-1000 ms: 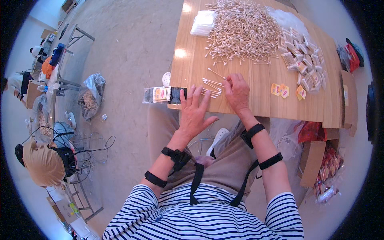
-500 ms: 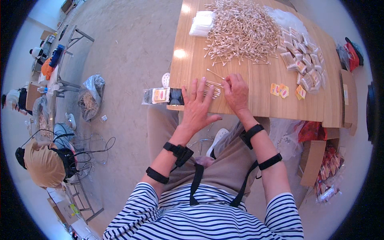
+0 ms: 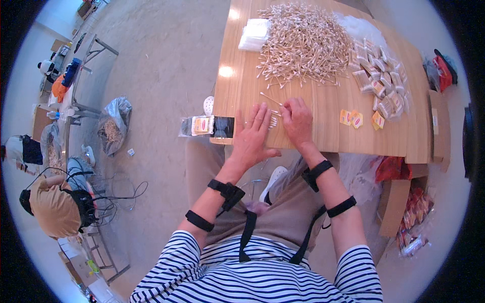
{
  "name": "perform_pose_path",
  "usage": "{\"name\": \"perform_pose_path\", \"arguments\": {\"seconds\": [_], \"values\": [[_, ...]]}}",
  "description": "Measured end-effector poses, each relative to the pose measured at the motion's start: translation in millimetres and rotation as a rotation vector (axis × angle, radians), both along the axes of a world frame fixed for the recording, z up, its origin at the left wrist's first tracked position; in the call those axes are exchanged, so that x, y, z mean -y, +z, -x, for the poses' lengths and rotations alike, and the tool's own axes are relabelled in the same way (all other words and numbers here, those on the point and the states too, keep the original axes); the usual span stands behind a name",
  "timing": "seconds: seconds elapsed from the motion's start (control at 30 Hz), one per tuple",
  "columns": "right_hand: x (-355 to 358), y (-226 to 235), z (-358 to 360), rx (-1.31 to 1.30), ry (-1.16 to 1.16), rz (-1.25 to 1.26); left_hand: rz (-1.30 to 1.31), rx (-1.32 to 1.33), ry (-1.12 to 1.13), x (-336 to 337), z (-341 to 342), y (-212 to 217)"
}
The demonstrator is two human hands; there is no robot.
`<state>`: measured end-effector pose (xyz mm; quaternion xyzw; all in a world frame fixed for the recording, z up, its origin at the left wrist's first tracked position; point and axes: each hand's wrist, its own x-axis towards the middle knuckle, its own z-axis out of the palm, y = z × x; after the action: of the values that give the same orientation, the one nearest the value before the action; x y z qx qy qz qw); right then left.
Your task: Gathering several cotton swabs, aligning them, and placing them into small plastic bags.
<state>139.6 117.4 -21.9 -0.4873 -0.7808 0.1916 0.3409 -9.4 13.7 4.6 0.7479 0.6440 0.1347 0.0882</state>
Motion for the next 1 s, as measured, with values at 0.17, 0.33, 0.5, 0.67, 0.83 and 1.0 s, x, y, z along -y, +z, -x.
{"name": "perform_pose_path", "arguments": {"seconds": [0.17,0.33,0.5,0.67,0.83,1.0], "values": [[-6.4,10.0,10.9,0.010,-0.045,0.006,-0.018,-0.007,0.001,1.2,-0.8,-1.4],[-13.7,-1.8,14.3,0.125,0.134,-0.039,-0.002,0.006,0.013,0.0,1.3,1.5],[-20.8,15.1,19.5,0.180,0.126,0.041,0.014,-0.022,-0.007,-1.0,4.8,1.2],[-50.8,34.2,63.9,0.369,-0.095,0.050,0.009,-0.038,0.009,-2.3,2.6,0.6],[-76.1,4.7,61.6,0.456,-0.140,0.063,-0.008,-0.005,0.006,-3.7,-0.2,-1.1],[-98.2,4.1,12.5,0.168,-0.046,0.155,-0.047,0.014,0.021,-1.2,2.8,-2.1]]}}
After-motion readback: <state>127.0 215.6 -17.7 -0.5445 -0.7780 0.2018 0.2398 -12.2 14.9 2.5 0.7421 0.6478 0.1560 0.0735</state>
